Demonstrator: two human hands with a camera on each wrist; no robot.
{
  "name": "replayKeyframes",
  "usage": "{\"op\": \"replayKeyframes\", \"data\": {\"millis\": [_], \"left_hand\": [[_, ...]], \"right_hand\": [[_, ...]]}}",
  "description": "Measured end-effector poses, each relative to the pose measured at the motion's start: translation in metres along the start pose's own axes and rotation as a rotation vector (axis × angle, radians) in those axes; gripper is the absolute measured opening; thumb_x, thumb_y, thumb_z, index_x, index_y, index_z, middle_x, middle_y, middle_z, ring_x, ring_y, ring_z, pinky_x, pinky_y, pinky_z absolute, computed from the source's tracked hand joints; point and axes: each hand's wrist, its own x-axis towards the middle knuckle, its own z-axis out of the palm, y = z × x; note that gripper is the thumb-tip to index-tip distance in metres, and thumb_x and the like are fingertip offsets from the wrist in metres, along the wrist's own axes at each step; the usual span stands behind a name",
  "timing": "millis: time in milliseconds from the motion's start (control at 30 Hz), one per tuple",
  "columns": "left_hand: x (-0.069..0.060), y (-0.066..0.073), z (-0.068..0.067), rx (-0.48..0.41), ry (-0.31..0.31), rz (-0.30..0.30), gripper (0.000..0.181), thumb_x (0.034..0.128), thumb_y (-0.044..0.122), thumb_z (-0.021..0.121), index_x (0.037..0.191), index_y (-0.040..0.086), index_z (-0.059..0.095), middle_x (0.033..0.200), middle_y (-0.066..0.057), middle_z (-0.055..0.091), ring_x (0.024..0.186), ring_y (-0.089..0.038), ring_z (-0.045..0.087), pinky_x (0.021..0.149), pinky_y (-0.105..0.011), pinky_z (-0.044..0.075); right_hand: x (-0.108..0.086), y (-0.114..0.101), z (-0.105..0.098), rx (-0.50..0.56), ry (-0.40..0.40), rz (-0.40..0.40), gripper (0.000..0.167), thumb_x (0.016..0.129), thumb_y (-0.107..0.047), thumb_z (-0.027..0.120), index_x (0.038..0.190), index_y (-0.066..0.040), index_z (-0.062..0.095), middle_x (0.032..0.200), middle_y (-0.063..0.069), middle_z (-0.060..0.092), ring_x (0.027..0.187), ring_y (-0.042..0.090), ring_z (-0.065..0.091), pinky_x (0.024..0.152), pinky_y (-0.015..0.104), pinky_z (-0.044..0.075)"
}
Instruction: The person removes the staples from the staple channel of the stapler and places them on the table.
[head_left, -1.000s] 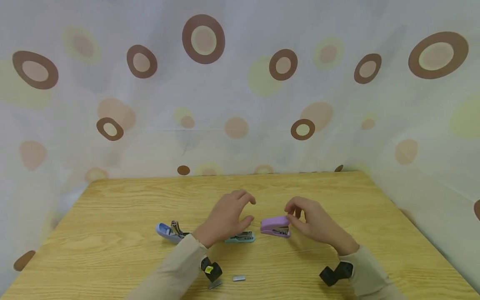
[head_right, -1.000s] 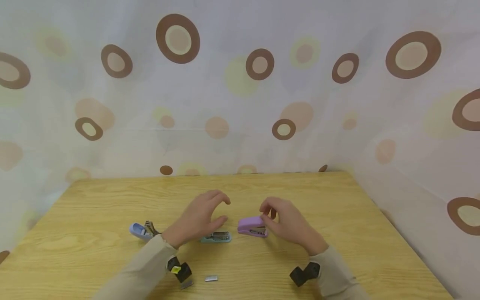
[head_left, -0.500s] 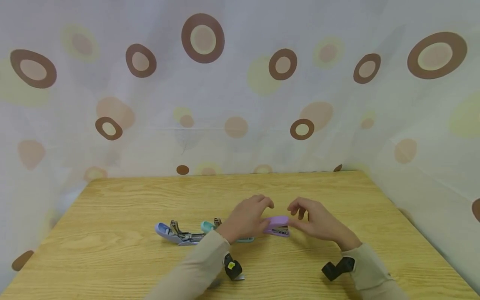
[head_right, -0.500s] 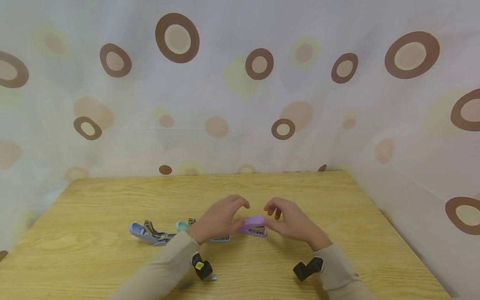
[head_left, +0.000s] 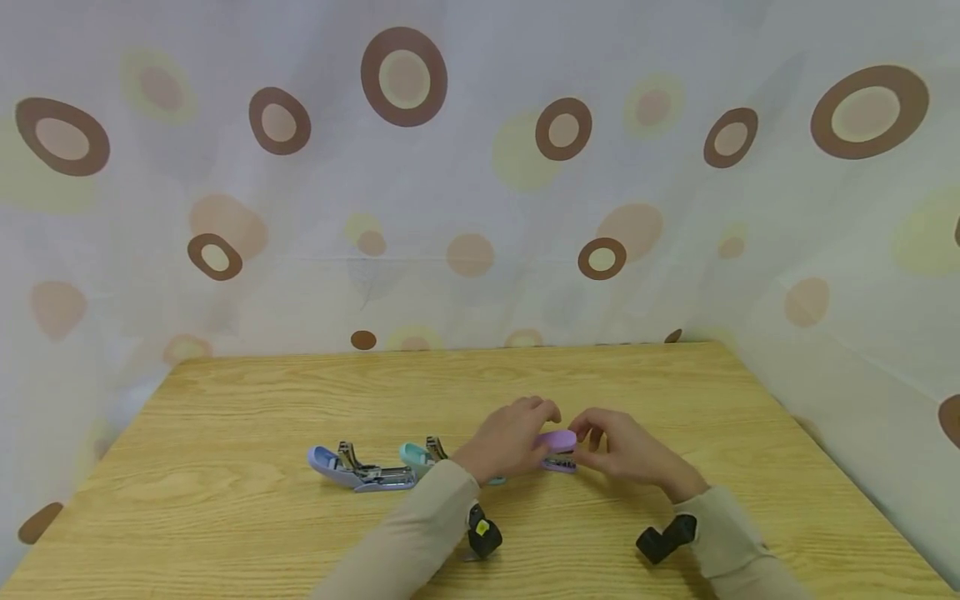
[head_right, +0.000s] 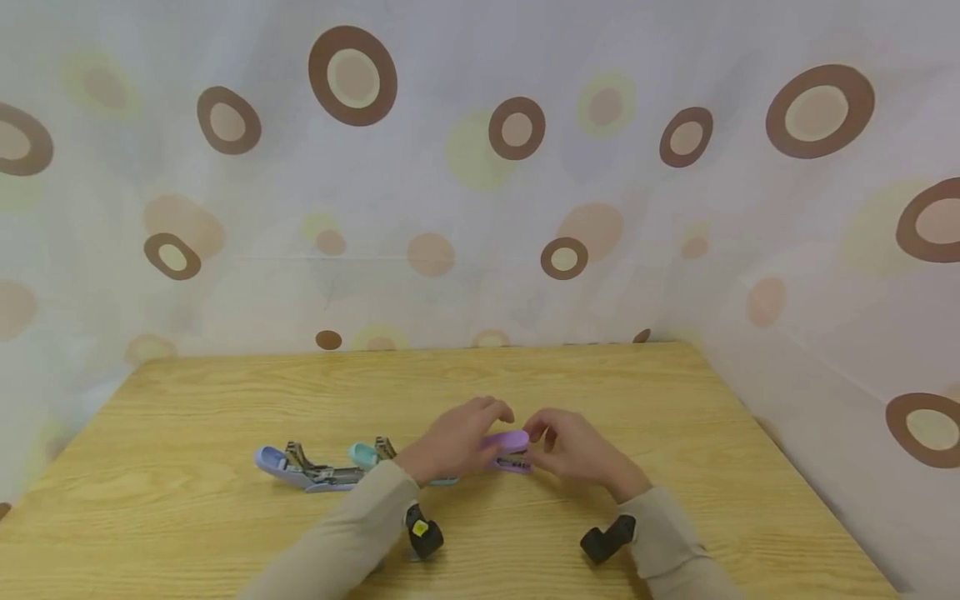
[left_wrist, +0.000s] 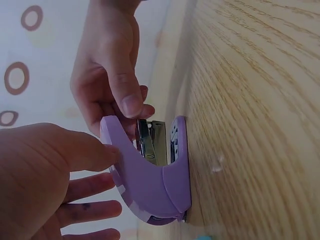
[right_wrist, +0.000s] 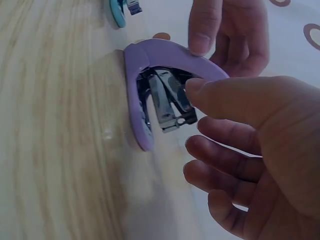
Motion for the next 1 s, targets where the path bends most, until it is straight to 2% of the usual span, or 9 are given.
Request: {"op": "replayKeyframes", "data": {"millis": [300,433,667,833,1000], "left_hand": [[0.005,0.001,0.007,0.017,-0.010,0.028,0.027,0.0892,0.017,0.065,0.115,0.015,0.059,0.111,0.000,0.064,0.097,-0.012,0.059,0.081,-0.022,0.049],[0.005,0.004,0.009,0.008,-0.020,0.022,0.026,0.0887,0.015,0.066,0.114,0.015,0.058,0.109,0.000,0.065,0.095,-0.010,0.060,0.081,-0.021,0.049],[0.005,0.009,0.011,-0.012,-0.048,-0.003,0.031,0.0899,0.012,0.066,0.119,0.017,0.056,0.110,0.000,0.067,0.094,-0.009,0.062,0.080,-0.022,0.050],[0.003,0.011,0.012,-0.022,-0.056,0.016,0.035,0.0911,0.010,0.065,0.123,0.019,0.055,0.113,-0.002,0.067,0.098,-0.011,0.062,0.080,-0.024,0.051],[0.003,0.010,0.015,-0.011,-0.060,0.038,0.044,0.0868,0.003,0.068,0.125,0.020,0.053,0.108,-0.003,0.065,0.093,-0.012,0.061,0.076,-0.024,0.052]], "right_hand": [[0.002,0.000,0.011,0.066,-0.053,0.052,0.015,0.084,-0.011,0.072,0.095,-0.007,0.063,0.080,-0.003,0.059,0.069,0.005,0.052,0.059,0.022,0.047],[0.001,0.001,0.014,0.072,-0.059,0.071,0.012,0.085,-0.009,0.071,0.093,-0.007,0.062,0.078,-0.004,0.056,0.067,0.003,0.049,0.058,0.021,0.046],[0.001,0.003,0.017,0.065,-0.049,0.078,0.011,0.084,-0.005,0.071,0.090,-0.007,0.062,0.074,-0.006,0.053,0.066,0.001,0.048,0.058,0.021,0.045],[0.000,0.002,0.018,0.079,-0.049,0.089,0.011,0.084,-0.005,0.070,0.089,-0.007,0.061,0.074,-0.005,0.053,0.065,0.001,0.047,0.058,0.021,0.045],[-0.001,0.003,0.018,0.098,-0.048,0.093,0.010,0.084,-0.004,0.071,0.089,-0.006,0.062,0.075,-0.004,0.054,0.065,0.001,0.047,0.057,0.021,0.045]]}}
